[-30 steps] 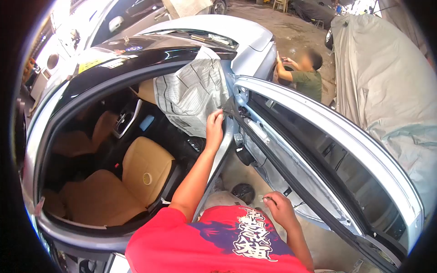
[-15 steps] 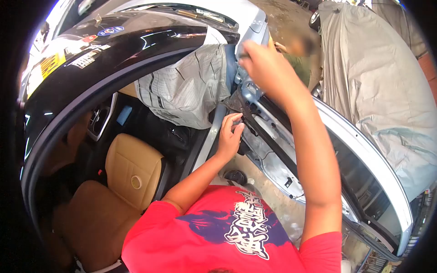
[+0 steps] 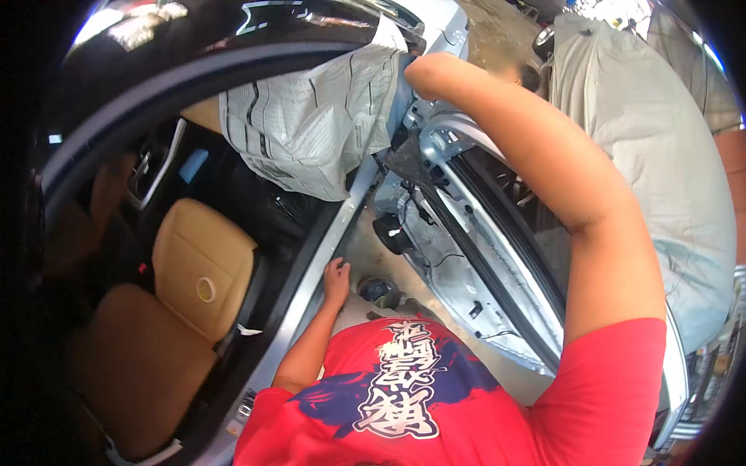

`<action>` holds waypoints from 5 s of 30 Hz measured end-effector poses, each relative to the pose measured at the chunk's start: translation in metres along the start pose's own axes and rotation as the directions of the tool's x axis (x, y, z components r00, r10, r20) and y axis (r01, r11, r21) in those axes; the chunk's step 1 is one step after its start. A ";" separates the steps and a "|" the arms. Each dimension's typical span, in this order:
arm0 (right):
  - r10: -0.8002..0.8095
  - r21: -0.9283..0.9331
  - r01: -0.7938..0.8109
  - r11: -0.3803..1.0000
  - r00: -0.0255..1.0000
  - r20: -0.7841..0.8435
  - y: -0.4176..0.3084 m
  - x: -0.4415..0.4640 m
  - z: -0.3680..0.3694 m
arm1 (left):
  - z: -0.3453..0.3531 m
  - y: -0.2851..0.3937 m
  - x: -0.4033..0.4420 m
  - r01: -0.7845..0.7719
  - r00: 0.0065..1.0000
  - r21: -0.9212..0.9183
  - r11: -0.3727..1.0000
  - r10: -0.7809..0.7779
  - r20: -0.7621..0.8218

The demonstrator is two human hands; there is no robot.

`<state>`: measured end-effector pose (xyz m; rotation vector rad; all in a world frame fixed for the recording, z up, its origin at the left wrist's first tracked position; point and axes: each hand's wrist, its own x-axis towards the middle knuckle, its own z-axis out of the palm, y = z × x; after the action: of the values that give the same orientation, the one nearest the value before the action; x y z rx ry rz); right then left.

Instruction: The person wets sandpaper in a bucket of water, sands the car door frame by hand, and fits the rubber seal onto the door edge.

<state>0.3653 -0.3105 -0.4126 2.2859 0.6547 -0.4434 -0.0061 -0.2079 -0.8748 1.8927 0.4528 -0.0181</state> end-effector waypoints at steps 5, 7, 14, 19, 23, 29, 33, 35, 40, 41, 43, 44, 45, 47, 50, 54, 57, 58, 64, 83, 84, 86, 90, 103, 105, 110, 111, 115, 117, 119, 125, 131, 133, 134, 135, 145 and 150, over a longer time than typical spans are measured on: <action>-0.035 -0.181 0.046 0.982 0.997 0.062 -0.002 -0.001 -0.010 | 0.036 -0.057 -0.060 0.318 0.947 -0.046 0.947 -0.319 -0.026; -0.072 -0.160 0.063 0.985 0.996 -0.047 0.000 0.008 0.008 | 0.051 -0.073 -0.068 0.378 0.923 -0.053 0.924 -0.381 -0.050; -0.136 -0.279 0.122 0.953 0.990 -0.033 -0.008 0.003 0.002 | 0.046 -0.072 -0.098 0.422 0.885 -0.162 0.892 -0.444 -0.139; -0.184 -0.347 0.173 0.922 0.983 0.001 -0.012 0.011 0.011 | 0.034 -0.066 -0.099 0.453 0.845 -0.222 0.863 -0.496 -0.202; -0.195 -0.354 0.178 0.918 0.981 -0.012 -0.020 0.007 0.004 | 0.022 -0.053 -0.105 0.459 0.846 -0.187 0.869 -0.491 -0.209; -0.200 -0.321 0.179 0.930 0.979 -0.035 -0.015 -0.008 -0.004 | 0.021 -0.055 -0.100 0.479 0.851 -0.128 0.868 -0.495 -0.175; -0.204 -0.254 0.159 0.954 0.965 -0.163 -0.013 0.003 0.013 | 0.022 -0.056 -0.101 0.466 0.867 -0.094 0.880 -0.475 -0.150; -0.232 -0.282 0.190 0.940 0.965 -0.124 -0.011 0.002 0.010 | 0.021 -0.058 -0.095 0.456 0.871 -0.098 0.885 -0.466 -0.153; -0.245 -0.351 0.208 0.913 0.967 -0.063 -0.012 0.010 0.011 | 0.028 -0.070 -0.095 0.431 0.885 -0.089 0.898 -0.440 -0.150; -0.257 -0.379 0.209 0.901 0.963 -0.080 -0.011 0.017 0.019 | 0.029 -0.071 -0.094 0.432 0.884 -0.087 0.898 -0.441 -0.156; -0.287 -0.436 0.211 0.875 0.951 -0.115 -0.008 0.029 0.033 | 0.031 -0.072 -0.093 0.435 0.879 -0.085 0.896 -0.443 -0.175; -0.272 -0.433 0.218 0.875 0.960 -0.065 -0.011 0.025 0.025 | 0.031 -0.070 -0.094 0.439 0.875 -0.093 0.894 -0.449 -0.184; -0.254 -0.423 0.228 0.877 0.967 -0.006 -0.016 0.014 0.016 | 0.030 -0.068 -0.098 0.447 0.871 -0.094 0.889 -0.457 -0.183; -0.233 -0.418 0.225 0.880 0.972 0.031 -0.020 0.013 0.007 | 0.031 -0.065 -0.096 0.448 0.865 -0.101 0.888 -0.459 -0.202; -0.318 -0.440 0.264 0.858 0.947 -0.053 -0.017 0.025 0.027 | 0.036 -0.073 -0.100 0.434 0.872 -0.096 0.896 -0.444 -0.206; -0.194 -0.430 0.212 0.877 0.977 0.087 -0.029 0.003 0.000 | 0.036 -0.069 -0.097 0.441 0.865 -0.132 0.888 -0.459 -0.202; -0.293 -0.455 0.261 0.851 0.956 0.000 -0.023 0.014 0.020 | 0.034 -0.063 -0.102 0.458 0.862 -0.119 0.881 -0.473 -0.182; -0.319 -0.475 0.269 0.838 0.947 -0.026 -0.023 0.015 0.025 | 0.033 -0.064 -0.102 0.460 0.862 -0.112 0.881 -0.474 -0.178; -0.293 -0.341 0.248 0.907 0.952 -0.090 -0.021 0.001 0.016 | 0.037 -0.067 -0.107 0.447 0.862 -0.134 0.884 -0.466 -0.200; -0.309 -0.460 0.222 0.860 0.943 -0.123 -0.023 0.021 0.038 | 0.025 -0.056 -0.116 0.490 0.844 -0.171 0.855 -0.514 -0.153; -0.299 -0.460 0.220 0.860 0.948 -0.106 -0.026 0.020 0.035 | 0.026 -0.058 -0.118 0.494 0.841 -0.163 0.854 -0.517 -0.160; -0.355 -0.480 0.242 0.843 0.921 -0.159 -0.026 0.016 0.034 | 0.027 -0.060 -0.121 0.504 0.836 -0.157 0.849 -0.525 -0.159; -0.350 -0.519 0.256 0.816 0.933 -0.089 -0.028 0.012 0.035 | 0.028 -0.063 -0.122 0.521 0.833 -0.122 0.845 -0.534 -0.143; -0.404 -0.558 0.256 0.789 0.901 -0.157 -0.024 0.020 0.035 | 0.032 -0.071 -0.120 0.513 0.841 -0.137 0.847 -0.528 -0.117; -0.364 -0.535 0.212 0.818 0.910 -0.196 -0.027 0.014 0.018 | 0.033 -0.071 -0.117 0.510 0.845 -0.128 0.851 -0.523 -0.113; -0.217 -0.447 0.175 0.877 0.975 -0.044 -0.035 0.000 0.000 | 0.042 -0.080 -0.117 0.469 0.869 -0.049 0.882 -0.471 -0.151; -0.237 -0.416 0.190 0.889 0.970 -0.063 -0.030 0.004 0.007 | 0.037 -0.075 -0.117 0.473 0.867 -0.066 0.879 -0.477 -0.145; -0.213 -0.397 0.178 0.900 0.976 -0.046 -0.031 0.007 0.012 | 0.032 -0.064 -0.118 0.493 0.852 -0.094 0.865 -0.502 -0.150; -0.169 -0.446 0.149 0.882 0.986 -0.004 -0.034 0.009 0.011 | 0.034 -0.066 -0.117 0.490 0.855 -0.099 0.866 -0.500 -0.142; -0.140 -0.515 0.139 0.846 0.990 0.037 -0.036 0.014 0.009 | 0.035 -0.068 -0.117 0.483 0.858 -0.101 0.870 -0.493 -0.145; -0.195 -0.530 0.190 0.826 0.980 0.047 -0.026 0.017 0.009 | 0.044 -0.077 -0.116 0.465 0.863 -0.090 0.881 -0.474 -0.173; -0.275 -0.475 0.202 0.857 0.958 -0.087 -0.025 0.018 0.022 | 0.040 -0.075 -0.116 0.504 0.843 -0.124 0.855 -0.518 -0.142; -0.278 -0.500 0.200 0.843 0.957 -0.086 -0.024 0.019 0.019 | 0.039 -0.077 -0.117 0.501 0.847 -0.141 0.854 -0.518 -0.123; -0.262 -0.495 0.187 0.848 0.961 -0.086 -0.027 0.018 0.012 | 0.038 -0.075 -0.117 0.511 0.839 -0.138 0.848 -0.528 -0.135; -0.243 -0.489 0.172 0.855 0.966 -0.084 -0.031 0.015 0.005 | 0.038 -0.073 -0.117 0.519 0.833 -0.133 0.844 -0.535 -0.143; -0.231 -0.347 0.178 0.921 0.966 -0.119 -0.034 0.010 0.009 | 0.034 -0.063 -0.114 0.538 0.836 -0.074 0.840 -0.542 -0.083; -0.309 -0.453 0.208 0.867 0.938 -0.160 -0.027 0.025 0.027 | 0.029 -0.056 -0.113 0.548 0.828 -0.117 0.828 -0.557 -0.065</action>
<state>0.3665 -0.3049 -0.4583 1.8421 1.0729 -0.1354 -0.1223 -0.2518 -0.9101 1.6152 1.0447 -0.2879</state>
